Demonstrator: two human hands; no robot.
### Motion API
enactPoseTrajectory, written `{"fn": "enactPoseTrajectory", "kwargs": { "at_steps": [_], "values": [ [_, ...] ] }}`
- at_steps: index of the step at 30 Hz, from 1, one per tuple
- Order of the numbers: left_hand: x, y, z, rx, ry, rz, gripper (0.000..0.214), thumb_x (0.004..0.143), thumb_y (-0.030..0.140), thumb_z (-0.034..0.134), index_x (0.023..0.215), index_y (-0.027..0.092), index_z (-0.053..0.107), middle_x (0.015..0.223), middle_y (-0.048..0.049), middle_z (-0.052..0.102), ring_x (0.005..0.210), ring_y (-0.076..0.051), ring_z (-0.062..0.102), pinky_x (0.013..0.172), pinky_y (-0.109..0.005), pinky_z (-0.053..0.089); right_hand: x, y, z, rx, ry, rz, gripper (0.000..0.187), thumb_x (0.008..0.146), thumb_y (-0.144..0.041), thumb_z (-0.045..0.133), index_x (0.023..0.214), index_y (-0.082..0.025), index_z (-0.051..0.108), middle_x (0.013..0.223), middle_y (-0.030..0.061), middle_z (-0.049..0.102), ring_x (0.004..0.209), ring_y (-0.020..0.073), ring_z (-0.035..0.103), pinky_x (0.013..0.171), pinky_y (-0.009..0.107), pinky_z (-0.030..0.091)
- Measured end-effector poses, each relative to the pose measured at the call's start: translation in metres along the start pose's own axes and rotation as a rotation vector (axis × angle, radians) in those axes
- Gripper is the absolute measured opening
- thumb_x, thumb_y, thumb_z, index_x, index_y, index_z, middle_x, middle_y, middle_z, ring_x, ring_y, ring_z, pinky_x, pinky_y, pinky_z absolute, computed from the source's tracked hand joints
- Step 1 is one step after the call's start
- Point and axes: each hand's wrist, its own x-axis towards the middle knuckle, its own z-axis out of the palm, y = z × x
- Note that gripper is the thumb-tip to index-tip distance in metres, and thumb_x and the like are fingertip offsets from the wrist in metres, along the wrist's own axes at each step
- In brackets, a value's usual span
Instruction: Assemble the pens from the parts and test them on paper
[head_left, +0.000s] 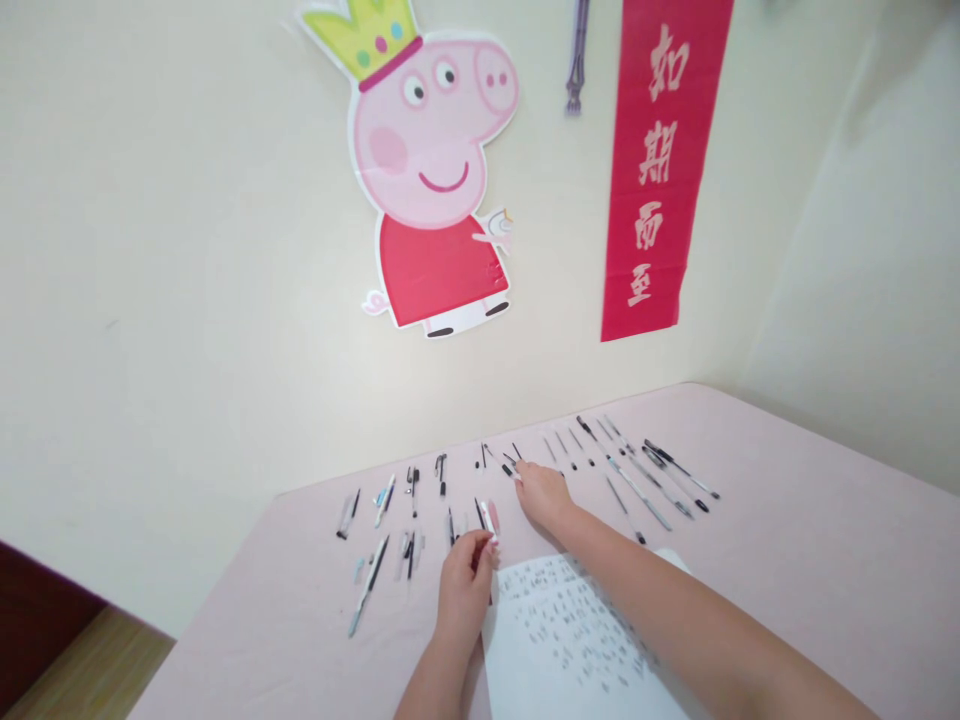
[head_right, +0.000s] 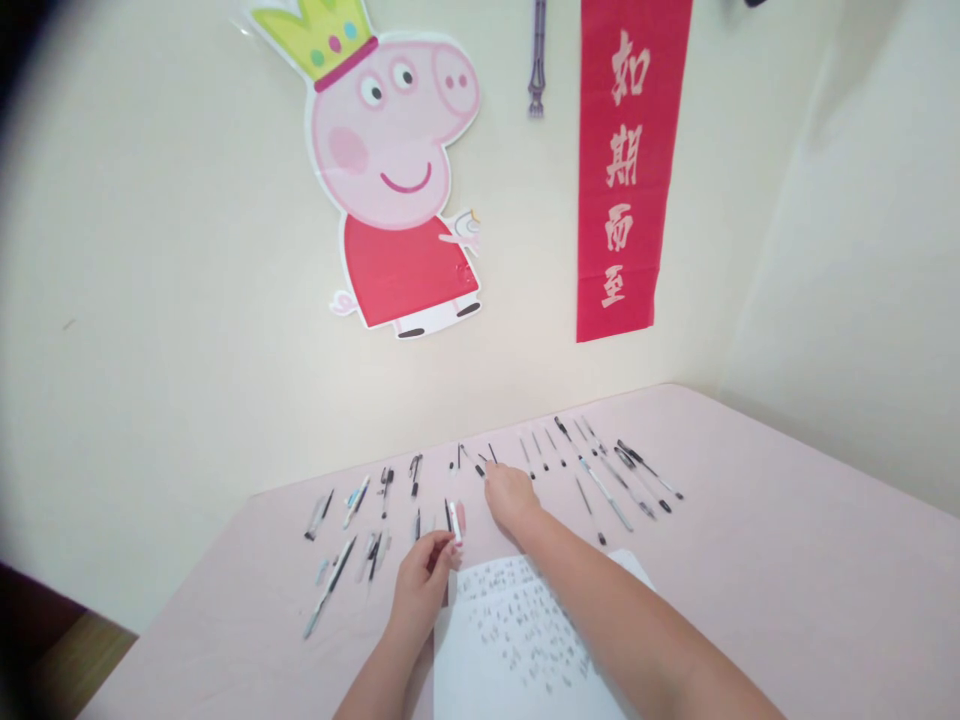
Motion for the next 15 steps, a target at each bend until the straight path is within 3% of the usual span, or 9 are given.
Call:
{"fn": "enactPoseTrajectory", "kwargs": {
  "at_steps": [8, 15],
  "values": [
    [-0.001, 0.006, -0.001, 0.047, -0.011, 0.014, 0.025, 0.081, 0.037, 0.048, 0.088, 0.017, 0.061, 0.075, -0.0050, 0.065, 0.066, -0.019, 0.060, 0.064, -0.030, 0.045, 0.031, -0.018, 0.011, 0.014, -0.010, -0.005, 0.023, 0.087, -0.021, 0.042, 0.102, -0.011, 0.056, 0.099, 0.0160, 0.065, 0.092, 0.0228, 0.062, 0.075, 0.029, 0.043],
    [0.000, 0.002, 0.000, 0.043, -0.011, 0.023, 0.025, 0.081, 0.038, 0.047, 0.088, 0.017, 0.061, 0.076, -0.0049, 0.065, 0.066, -0.018, 0.060, 0.063, -0.030, 0.045, 0.036, -0.020, 0.017, 0.003, -0.033, 0.015, 0.021, 0.085, -0.017, 0.043, 0.101, -0.010, 0.056, 0.098, 0.0165, 0.066, 0.090, 0.0223, 0.063, 0.073, 0.029, 0.044]
  ]
}}
